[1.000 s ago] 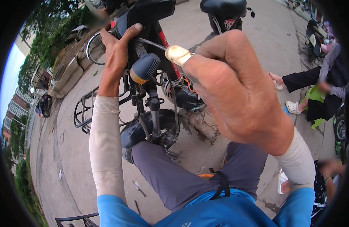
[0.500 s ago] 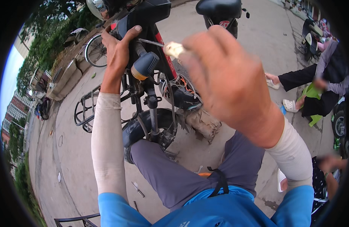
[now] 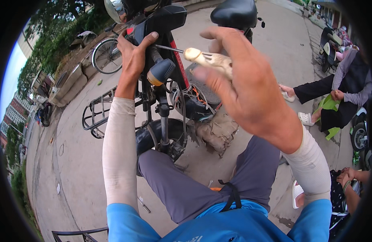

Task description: The person uses a screwdriver to tighten screws on the front panel of a scooter. They repeatedly adjust the panel and turn the screwdriver to secure the screws.

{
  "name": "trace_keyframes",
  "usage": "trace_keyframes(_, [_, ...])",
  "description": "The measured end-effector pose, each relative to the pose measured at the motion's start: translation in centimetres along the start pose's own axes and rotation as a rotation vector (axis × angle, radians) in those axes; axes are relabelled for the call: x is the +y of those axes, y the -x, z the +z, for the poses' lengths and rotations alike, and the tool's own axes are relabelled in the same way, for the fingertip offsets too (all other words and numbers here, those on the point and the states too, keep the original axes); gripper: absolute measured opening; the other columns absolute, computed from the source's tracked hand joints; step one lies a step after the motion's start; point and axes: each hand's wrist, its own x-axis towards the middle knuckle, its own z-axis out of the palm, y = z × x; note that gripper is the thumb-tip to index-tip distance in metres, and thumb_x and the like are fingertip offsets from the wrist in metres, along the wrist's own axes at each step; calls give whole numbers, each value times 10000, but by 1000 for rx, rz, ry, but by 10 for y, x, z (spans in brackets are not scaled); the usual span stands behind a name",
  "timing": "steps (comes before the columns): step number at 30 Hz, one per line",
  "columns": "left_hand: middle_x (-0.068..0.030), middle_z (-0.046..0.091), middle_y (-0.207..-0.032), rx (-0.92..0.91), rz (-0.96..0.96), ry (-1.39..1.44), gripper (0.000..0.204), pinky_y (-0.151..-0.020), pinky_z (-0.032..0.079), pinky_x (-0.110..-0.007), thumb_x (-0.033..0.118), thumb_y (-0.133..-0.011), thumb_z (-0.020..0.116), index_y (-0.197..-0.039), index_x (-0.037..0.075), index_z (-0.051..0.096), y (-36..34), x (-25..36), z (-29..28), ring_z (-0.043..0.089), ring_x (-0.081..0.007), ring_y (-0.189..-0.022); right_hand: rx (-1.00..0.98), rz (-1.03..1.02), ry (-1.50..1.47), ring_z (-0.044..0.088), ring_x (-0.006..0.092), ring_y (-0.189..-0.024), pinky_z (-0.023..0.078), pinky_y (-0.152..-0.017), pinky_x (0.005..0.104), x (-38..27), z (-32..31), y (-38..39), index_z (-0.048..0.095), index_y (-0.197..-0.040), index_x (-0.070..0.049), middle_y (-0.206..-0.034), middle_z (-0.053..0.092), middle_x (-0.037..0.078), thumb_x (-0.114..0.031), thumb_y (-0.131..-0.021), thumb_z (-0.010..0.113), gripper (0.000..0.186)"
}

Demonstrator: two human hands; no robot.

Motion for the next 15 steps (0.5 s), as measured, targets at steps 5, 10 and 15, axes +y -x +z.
trace_keyframes(5, [-400, 336, -1556, -5, -8, -5, 1356, -1257, 330, -543, 647, -755, 901, -1612, -176, 248, 0, 0, 2, 363, -505, -1492, -90, -198, 200, 665, 343, -815, 536, -703, 411, 10, -6, 2, 634, -1326, 14, -1055, 641, 209, -71, -1002, 749, 354])
trace_keyframes(10, [-401, 331, -1563, -13, 0, 35, 1364, -1261, 325, -548, 635, -752, 908, -1630, -156, 226, 0, -3, 2, 352, -511, -1501, -117, 177, 30, 650, 291, -802, 511, -703, 389, 1, -8, 1, 591, -1406, -6, -1022, 618, 193, -119, -994, 764, 461])
trace_keyframes(15, [-404, 318, -1575, 4, -1, 39, 1360, -1264, 320, -551, 623, -749, 915, -1632, -149, 225, 0, -3, -1, 331, -505, -1518, -76, -141, 60, 646, 345, -818, 541, -723, 424, 6, -4, 2, 615, -1362, -21, -1004, 596, 196, -48, -969, 762, 421])
